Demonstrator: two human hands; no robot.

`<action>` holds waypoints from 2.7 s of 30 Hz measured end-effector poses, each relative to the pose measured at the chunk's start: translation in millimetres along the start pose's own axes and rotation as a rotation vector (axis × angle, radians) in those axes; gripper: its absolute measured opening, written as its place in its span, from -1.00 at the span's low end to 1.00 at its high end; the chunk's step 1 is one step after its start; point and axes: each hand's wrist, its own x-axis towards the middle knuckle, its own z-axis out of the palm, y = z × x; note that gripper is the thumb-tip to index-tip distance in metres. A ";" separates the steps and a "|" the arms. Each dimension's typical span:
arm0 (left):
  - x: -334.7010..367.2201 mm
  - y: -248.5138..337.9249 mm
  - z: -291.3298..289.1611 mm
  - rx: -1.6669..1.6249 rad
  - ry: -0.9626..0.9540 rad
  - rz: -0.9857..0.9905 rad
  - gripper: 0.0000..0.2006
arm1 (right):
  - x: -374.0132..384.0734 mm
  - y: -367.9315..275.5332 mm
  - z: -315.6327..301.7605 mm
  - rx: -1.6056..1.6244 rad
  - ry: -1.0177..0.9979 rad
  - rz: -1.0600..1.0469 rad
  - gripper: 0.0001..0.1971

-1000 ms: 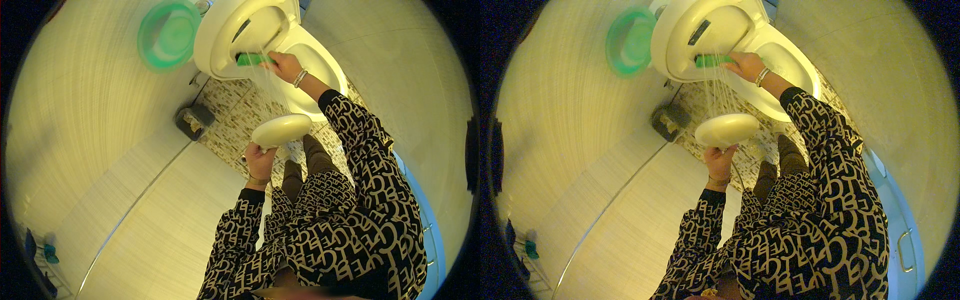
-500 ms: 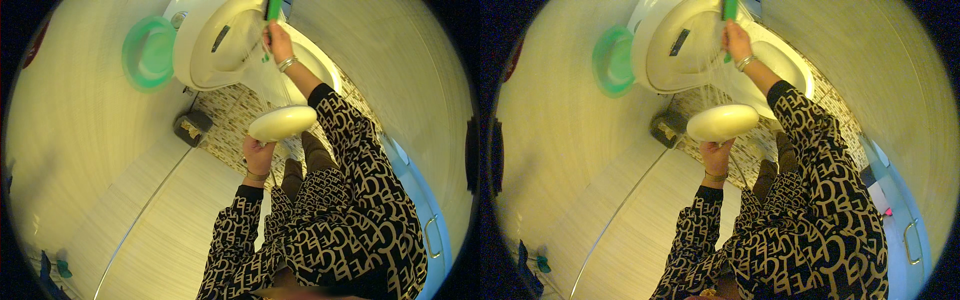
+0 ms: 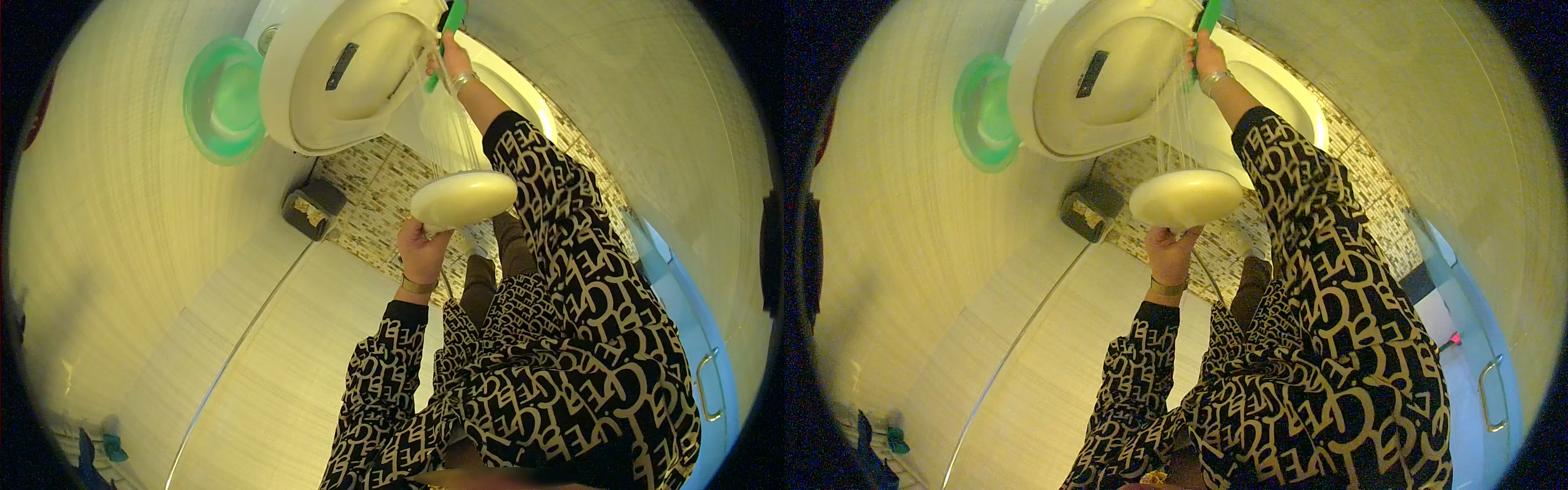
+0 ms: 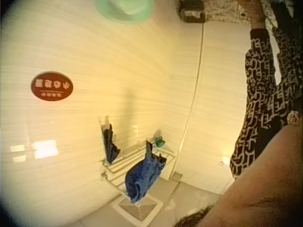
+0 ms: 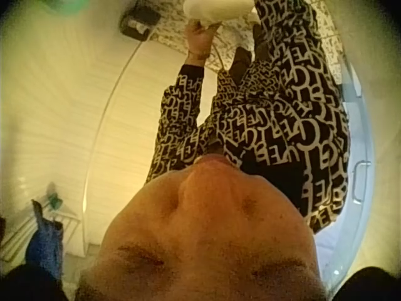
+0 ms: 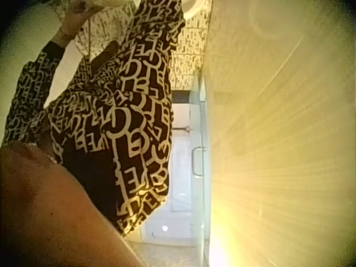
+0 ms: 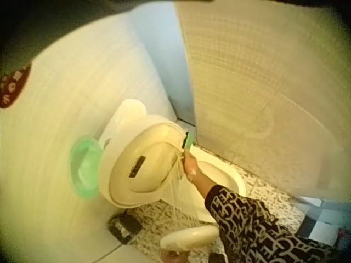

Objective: Scrubbing the inside and outside of a toilet bowl using a brush and rinsing with water.

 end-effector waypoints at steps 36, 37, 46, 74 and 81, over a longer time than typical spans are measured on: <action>-56.3 -36.0 -54.2 -0.015 0.288 -0.041 -0.88 | -119.6 57.6 -54.5 -1.635 -0.491 -0.095 -0.49; -58.2 -40.0 -56.6 0.075 0.268 -0.042 -0.82 | -122.6 57.3 -64.8 -1.587 -0.383 -0.099 -0.54; -35.8 -87.1 -71.1 -0.061 0.253 0.002 -0.73 | -139.6 43.2 -100.7 -1.657 -0.276 -0.239 -0.68; -110.2 -127.2 152.7 -0.282 0.578 0.086 -0.71 | -39.9 -23.4 -93.2 -1.903 -0.606 -0.828 -0.65; -138.0 -170.9 151.4 -0.363 0.631 -0.012 -0.78 | -53.0 -18.2 -161.5 -1.753 -0.485 -0.928 -0.67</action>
